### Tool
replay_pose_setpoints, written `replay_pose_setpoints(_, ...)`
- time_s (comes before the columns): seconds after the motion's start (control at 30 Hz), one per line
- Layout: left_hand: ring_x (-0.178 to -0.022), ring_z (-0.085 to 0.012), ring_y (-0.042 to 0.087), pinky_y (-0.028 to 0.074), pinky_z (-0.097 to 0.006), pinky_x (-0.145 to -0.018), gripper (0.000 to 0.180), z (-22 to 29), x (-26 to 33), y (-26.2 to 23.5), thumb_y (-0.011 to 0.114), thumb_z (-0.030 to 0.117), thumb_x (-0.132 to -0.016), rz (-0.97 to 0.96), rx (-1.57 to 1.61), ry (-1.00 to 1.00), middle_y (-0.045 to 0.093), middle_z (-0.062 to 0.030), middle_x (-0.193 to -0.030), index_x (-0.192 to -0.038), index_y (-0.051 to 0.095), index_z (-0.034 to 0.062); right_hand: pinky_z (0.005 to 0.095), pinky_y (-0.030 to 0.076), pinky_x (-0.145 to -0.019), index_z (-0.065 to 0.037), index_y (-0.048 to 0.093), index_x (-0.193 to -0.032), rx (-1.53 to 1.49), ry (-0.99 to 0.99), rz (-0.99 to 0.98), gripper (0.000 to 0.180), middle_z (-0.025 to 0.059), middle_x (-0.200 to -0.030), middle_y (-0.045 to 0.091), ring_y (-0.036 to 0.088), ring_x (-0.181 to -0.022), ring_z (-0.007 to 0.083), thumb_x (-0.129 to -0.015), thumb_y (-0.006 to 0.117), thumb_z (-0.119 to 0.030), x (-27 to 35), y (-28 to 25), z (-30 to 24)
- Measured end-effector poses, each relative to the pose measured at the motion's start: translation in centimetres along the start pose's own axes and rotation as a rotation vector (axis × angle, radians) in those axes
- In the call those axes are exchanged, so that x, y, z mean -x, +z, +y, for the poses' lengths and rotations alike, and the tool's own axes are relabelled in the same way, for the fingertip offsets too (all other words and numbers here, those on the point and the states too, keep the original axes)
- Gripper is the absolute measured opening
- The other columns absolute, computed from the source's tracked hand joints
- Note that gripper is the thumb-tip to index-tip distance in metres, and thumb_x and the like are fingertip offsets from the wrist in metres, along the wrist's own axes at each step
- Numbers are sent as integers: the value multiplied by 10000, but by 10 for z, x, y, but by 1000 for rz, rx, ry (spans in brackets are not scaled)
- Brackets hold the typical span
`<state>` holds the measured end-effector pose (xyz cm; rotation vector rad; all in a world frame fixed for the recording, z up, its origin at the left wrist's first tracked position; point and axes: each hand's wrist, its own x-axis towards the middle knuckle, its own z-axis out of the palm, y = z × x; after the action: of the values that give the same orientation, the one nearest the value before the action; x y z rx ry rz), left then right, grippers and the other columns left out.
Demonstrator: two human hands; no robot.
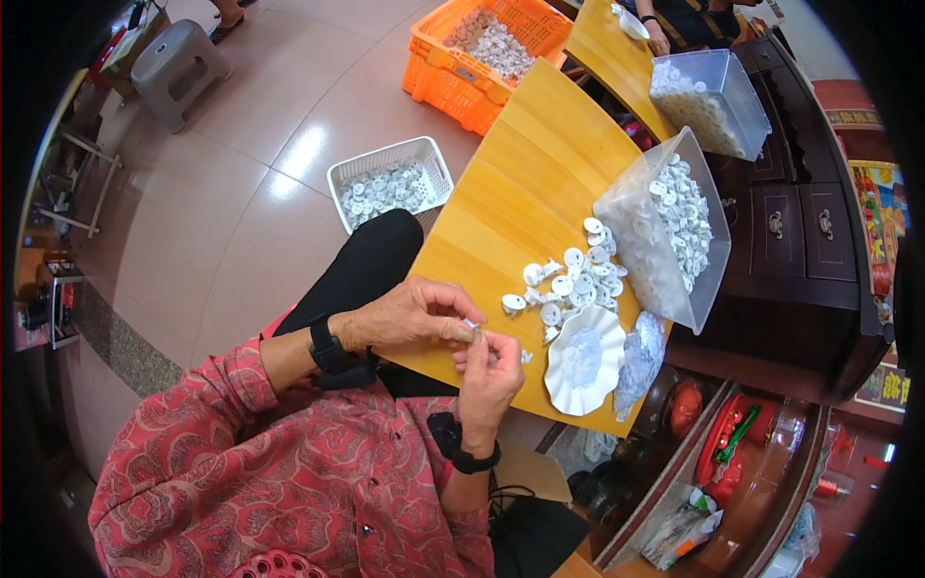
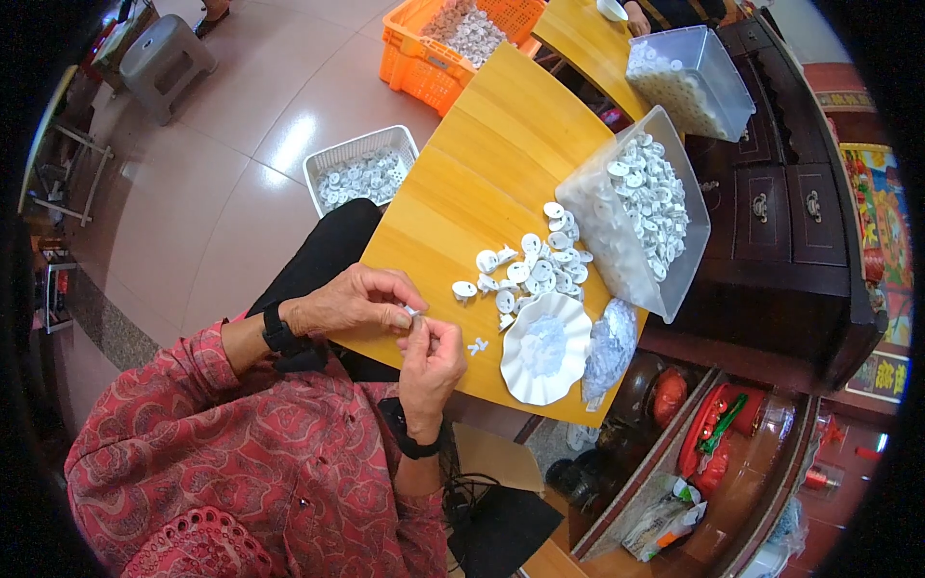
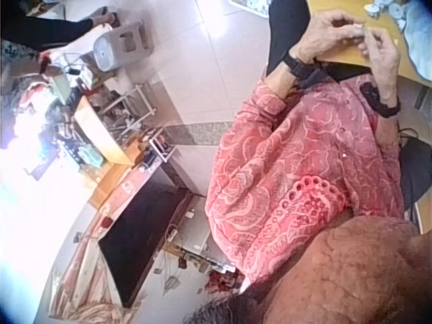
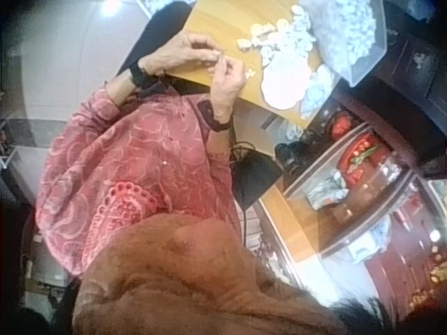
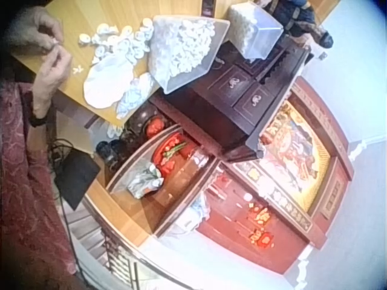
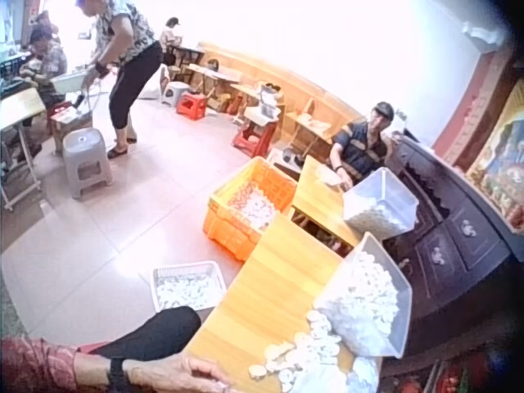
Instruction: Manually assembling small white plastic components at a table.
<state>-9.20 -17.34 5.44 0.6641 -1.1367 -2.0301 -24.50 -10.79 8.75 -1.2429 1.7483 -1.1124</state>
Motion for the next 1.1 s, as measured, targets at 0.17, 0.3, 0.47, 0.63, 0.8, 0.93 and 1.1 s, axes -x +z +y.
replay_pose_setpoints(0.17, -815, -85, 623, 520, -237, -740, 172, 16, -4, -10, 675, 68, -902, 78, -50, -41, 678, -43, -939, -1059, 681, -3, 243, 516, -579, 37, 583, -960, -133, 76, 21, 150, 70, -780, 653, 637, -645, 105, -955, 616, -110, -1, -13, 4)
replay_pose_setpoints(0.3, -783, -103, 647, 543, -244, -710, 235, 31, -13, -48, 652, 151, -934, 448, -47, 56, 676, -47, -911, -1104, 658, -11, 220, 488, -576, 36, 606, -993, -68, 117, 191, 136, 75, -823, 646, 618, -648, 109, -950, 612, -92, -3, -45, 14)
replay_pose_setpoints(0.47, -719, -102, 636, 547, -235, -686, 265, 15, -24, -134, 657, 189, -940, 725, -99, 143, 669, -40, -897, -1129, 666, 5, 245, 493, -573, 37, 616, -991, 57, 136, 294, 143, 68, -810, 652, 619, -636, 111, -948, 610, -99, 1, -71, 37)
replay_pose_setpoints(0.63, -732, -94, 630, 539, -227, -684, 347, 12, -41, -146, 699, 207, -909, 893, -120, 16, 666, -69, -900, -1141, 647, -46, 319, 517, -612, 15, 648, -977, 326, 39, 274, 105, 97, -827, 639, 646, -671, 196, -913, 619, -64, 6, -74, 49)
replay_pose_setpoints(0.8, -727, -95, 617, 517, -250, -636, 261, 18, -50, -97, 691, 162, -885, 784, -497, 215, 691, -62, -869, -1052, 683, -39, 392, 510, -723, -40, 685, -1027, 684, -314, 198, 188, 129, -945, 592, 613, -851, 303, -853, 629, 3, 9, -62, 46)
replay_pose_setpoints(0.93, -746, -253, 672, 529, -329, -668, 180, 23, -56, -22, 674, 142, -843, 511, -838, 387, 667, -169, -842, -941, 697, -7, 399, 511, -727, -44, 694, -1049, 766, -374, 124, 222, 125, -985, 593, 613, -857, 300, -845, 634, 18, 10, -56, 44)
replay_pose_setpoints(1.1, -880, -321, 637, 524, -393, -741, 220, 4, -66, 10, 680, 114, -827, 141, -972, 471, 639, -158, -999, -1024, 679, 16, 387, 513, -738, -26, 694, -1042, 576, -388, 208, 285, 123, -986, 596, 613, -863, 290, -780, 636, 70, 11, -52, 46)
